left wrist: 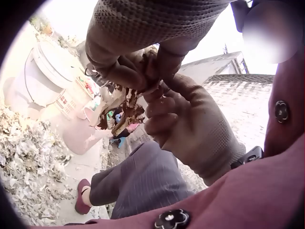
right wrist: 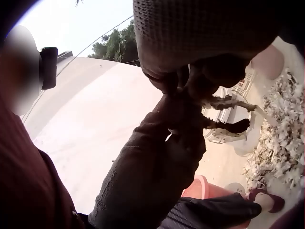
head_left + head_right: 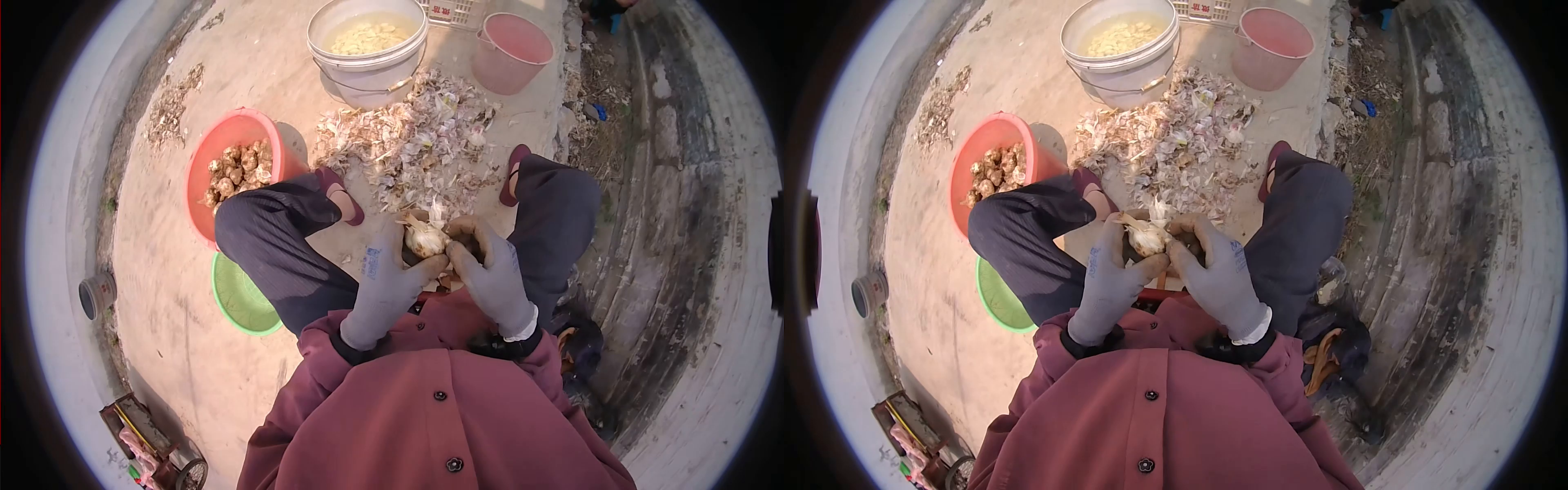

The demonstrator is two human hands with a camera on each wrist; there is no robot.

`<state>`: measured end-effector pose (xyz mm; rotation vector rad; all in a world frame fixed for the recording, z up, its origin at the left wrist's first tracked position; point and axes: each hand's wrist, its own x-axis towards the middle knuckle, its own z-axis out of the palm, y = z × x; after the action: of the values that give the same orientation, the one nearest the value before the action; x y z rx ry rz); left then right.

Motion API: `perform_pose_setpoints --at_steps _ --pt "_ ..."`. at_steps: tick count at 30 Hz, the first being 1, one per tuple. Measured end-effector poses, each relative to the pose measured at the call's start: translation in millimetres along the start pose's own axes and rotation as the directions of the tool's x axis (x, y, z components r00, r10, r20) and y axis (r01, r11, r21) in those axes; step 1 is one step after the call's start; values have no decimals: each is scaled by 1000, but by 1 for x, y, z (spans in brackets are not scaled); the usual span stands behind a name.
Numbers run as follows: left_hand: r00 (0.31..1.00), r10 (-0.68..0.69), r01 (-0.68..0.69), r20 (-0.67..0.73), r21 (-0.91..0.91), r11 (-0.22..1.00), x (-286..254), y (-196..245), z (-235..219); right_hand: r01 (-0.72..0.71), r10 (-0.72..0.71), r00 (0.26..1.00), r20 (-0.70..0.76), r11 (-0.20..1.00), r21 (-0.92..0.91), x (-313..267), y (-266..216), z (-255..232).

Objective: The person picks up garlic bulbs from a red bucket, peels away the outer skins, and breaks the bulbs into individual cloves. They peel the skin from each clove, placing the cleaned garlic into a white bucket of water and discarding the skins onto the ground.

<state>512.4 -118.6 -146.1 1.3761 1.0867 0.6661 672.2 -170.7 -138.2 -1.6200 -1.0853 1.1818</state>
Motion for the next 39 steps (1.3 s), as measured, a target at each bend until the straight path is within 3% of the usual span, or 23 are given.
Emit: perform_pose_setpoints --at_steps 4,6,7,9,10,12,16,17,18,22,25,27,30,34,36,37,39 --pt "998 60 -61 19 56 997 3 -9 1 -85 82 996 45 994 71 4 -2 -1" --pt "995 102 -100 -3 193 976 -2 -6 1 63 -62 998 15 992 -109 2 3 2" --pt "995 104 -101 -7 193 976 -3 -10 1 66 -65 998 17 992 -109 2 5 4" --pt "964 261 -265 53 283 922 -2 -17 0 48 -52 998 -26 990 -132 3 10 5" --pt "966 255 -258 48 284 924 -5 -17 1 45 -48 999 -19 990 -131 1 13 6" --pt "998 61 -66 32 226 972 -6 -16 3 30 -35 998 -58 995 -94 3 18 9" --pt "994 104 -109 35 183 977 -3 -26 7 26 -39 992 -121 994 -109 7 31 12" --pt "996 82 -84 24 116 990 -2 -30 5 -106 124 987 -106 982 157 7 32 14" --pt "998 61 -61 14 51 997 -1 -27 3 -230 273 961 -50 883 409 8 33 16" --pt "998 37 -40 44 61 997 -3 -8 -5 -264 272 960 59 821 506 3 27 14" --pt "998 -44 47 37 -81 996 -5 -11 -7 -227 221 972 81 793 565 -1 41 17" --pt "999 8 -10 45 38 999 -3 -6 -10 -170 158 984 80 712 681 1 46 20" --pt "999 43 -42 14 -100 994 -2 -22 -7 -193 141 981 135 802 565 4 41 16" --pt "1000 -9 5 -14 -273 962 1 -28 -7 -190 126 981 151 803 565 3 37 17" --pt "994 -69 40 -82 -313 949 2 -22 -9 -185 114 982 148 692 698 5 43 18" --pt "994 -70 40 -84 -315 948 2 -21 -12 -187 115 982 150 693 696 6 47 19" --pt "987 -70 39 -143 -207 978 3 -19 -20 -183 269 961 69 426 886 7 55 23"
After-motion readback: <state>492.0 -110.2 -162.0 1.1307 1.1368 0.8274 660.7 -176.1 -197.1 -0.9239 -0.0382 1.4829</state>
